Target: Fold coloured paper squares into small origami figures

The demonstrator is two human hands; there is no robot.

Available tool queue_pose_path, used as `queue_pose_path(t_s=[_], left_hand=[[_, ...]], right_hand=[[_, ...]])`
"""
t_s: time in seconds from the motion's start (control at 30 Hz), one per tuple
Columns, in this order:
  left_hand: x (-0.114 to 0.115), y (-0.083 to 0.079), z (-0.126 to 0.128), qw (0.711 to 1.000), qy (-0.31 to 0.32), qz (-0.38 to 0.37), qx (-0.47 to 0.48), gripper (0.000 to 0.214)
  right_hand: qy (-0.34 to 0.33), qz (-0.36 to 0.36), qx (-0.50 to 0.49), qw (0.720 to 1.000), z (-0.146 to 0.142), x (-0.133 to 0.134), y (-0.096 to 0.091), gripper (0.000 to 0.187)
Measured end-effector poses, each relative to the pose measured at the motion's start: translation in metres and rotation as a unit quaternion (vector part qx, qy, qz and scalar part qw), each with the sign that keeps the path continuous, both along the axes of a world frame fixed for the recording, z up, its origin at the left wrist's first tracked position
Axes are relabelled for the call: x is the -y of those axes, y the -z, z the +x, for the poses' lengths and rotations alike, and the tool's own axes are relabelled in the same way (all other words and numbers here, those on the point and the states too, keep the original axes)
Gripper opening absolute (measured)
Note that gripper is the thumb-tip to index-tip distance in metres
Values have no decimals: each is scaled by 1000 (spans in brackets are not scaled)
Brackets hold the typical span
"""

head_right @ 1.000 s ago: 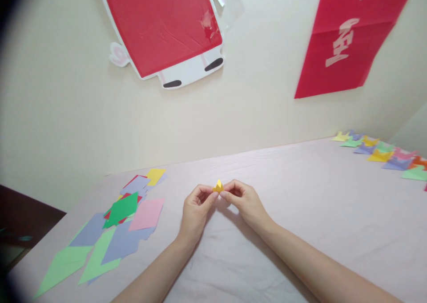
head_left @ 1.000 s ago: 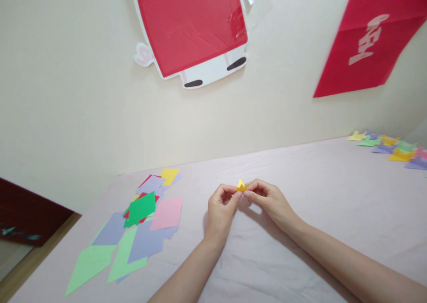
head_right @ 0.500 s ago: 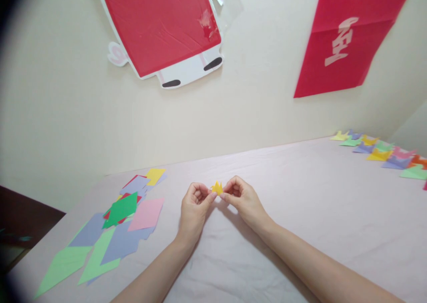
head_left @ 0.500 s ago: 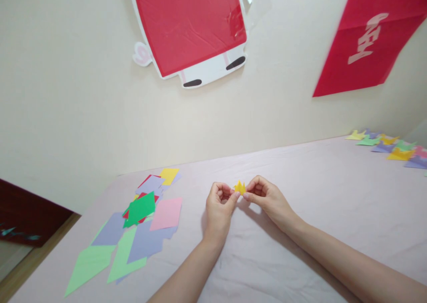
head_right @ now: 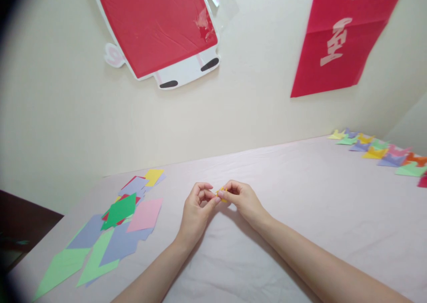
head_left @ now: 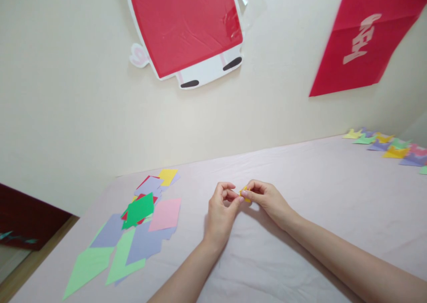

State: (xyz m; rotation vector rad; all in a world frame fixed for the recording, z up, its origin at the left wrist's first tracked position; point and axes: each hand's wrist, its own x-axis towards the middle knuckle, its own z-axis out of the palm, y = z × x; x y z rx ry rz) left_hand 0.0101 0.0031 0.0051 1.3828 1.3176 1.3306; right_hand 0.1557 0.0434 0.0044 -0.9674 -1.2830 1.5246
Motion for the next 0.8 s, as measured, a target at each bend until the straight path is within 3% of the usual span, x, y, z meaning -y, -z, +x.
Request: queue_pose_path(t_s=[0.23,0.3,0.47,0.63,0.8], left_hand=[[-2,1,3,998,63,-12,-19,12],[-2,-1,3,996,81,-8,-47,18],[-2,-5,2,992,87,9,-85,27],[-3,-5,2,994,99,-18,-50,31],[-3,-5,1,995,88,-30,-35,28]], right_hand=[[-15,-10,-41,999,1,2,-3,27],[-16,-3,-45,999,2,2,-2,28],[5,27,-6,1000,1,2,0,38],[28,61,22,998,0,5,0,40],[-12,69,5,998,0,4,-3,34]])
